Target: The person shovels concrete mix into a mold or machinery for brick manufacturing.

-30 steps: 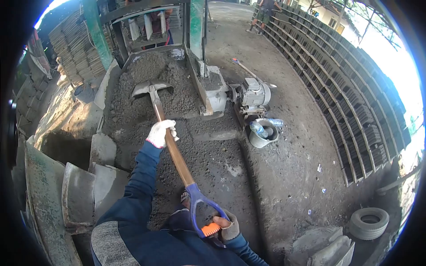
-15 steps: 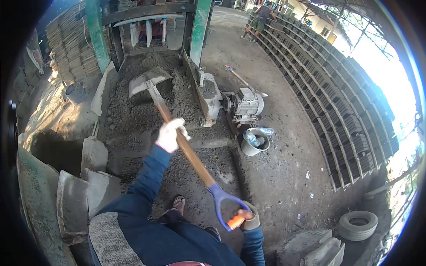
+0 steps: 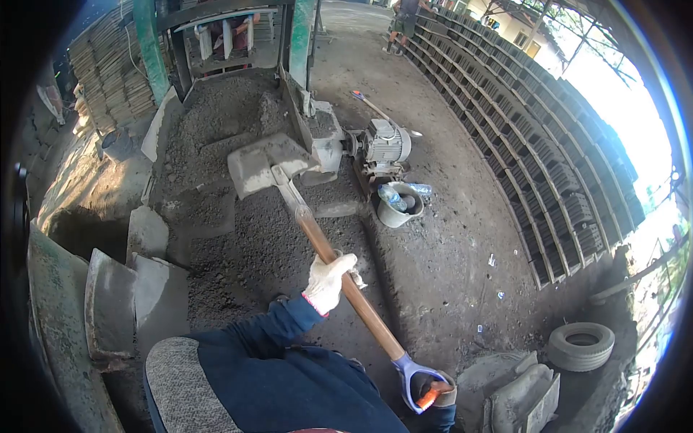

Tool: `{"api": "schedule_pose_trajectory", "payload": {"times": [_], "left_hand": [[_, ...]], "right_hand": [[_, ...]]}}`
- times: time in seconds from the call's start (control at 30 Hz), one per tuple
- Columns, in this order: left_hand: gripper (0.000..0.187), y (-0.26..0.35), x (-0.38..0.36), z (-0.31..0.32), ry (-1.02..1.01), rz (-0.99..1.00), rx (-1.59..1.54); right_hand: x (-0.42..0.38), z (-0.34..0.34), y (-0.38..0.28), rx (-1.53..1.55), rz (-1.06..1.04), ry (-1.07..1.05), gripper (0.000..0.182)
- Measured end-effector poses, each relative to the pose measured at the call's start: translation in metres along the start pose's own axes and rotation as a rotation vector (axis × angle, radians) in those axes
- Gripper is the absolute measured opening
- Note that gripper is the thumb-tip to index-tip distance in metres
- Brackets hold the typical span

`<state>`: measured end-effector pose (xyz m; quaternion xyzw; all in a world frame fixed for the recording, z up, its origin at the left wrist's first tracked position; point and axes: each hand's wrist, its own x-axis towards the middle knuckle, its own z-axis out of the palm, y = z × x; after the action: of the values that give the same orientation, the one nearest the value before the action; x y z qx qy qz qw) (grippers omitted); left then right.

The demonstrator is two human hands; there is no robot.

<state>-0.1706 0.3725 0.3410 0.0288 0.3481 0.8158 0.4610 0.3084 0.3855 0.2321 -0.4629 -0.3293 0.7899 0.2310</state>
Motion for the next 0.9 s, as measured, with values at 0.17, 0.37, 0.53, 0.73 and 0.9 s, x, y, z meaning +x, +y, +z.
{"api": "schedule_pose_trajectory", "payload": {"times": [0.17, 0.37, 0.53, 0.73, 0.9], "left_hand": [[0.024, 0.011, 0.047, -0.037, -0.032, 0.026, 0.096], [0.032, -0.014, 0.078, -0.089, 0.047, 0.138, 0.338], [0.034, -0.015, 0.078, -0.090, 0.033, 0.162, 0.345], [0.043, -0.004, 0.047, -0.048, 0.099, 0.188, 0.198], [0.041, -0.001, 0.073, -0.061, 0.095, 0.115, 0.185]], "right_hand": [[0.010, 0.084, -0.008, -0.081, -0.052, 0.104, 0.021], [0.027, 0.085, 0.023, -0.160, -0.117, 0.133, 0.012], [0.029, 0.080, 0.030, -0.176, -0.094, 0.116, 0.019], [0.025, 0.081, 0.025, -0.204, -0.120, 0.144, 0.018], [0.026, 0.106, 0.010, -0.195, -0.094, 0.116, 0.023]]}}
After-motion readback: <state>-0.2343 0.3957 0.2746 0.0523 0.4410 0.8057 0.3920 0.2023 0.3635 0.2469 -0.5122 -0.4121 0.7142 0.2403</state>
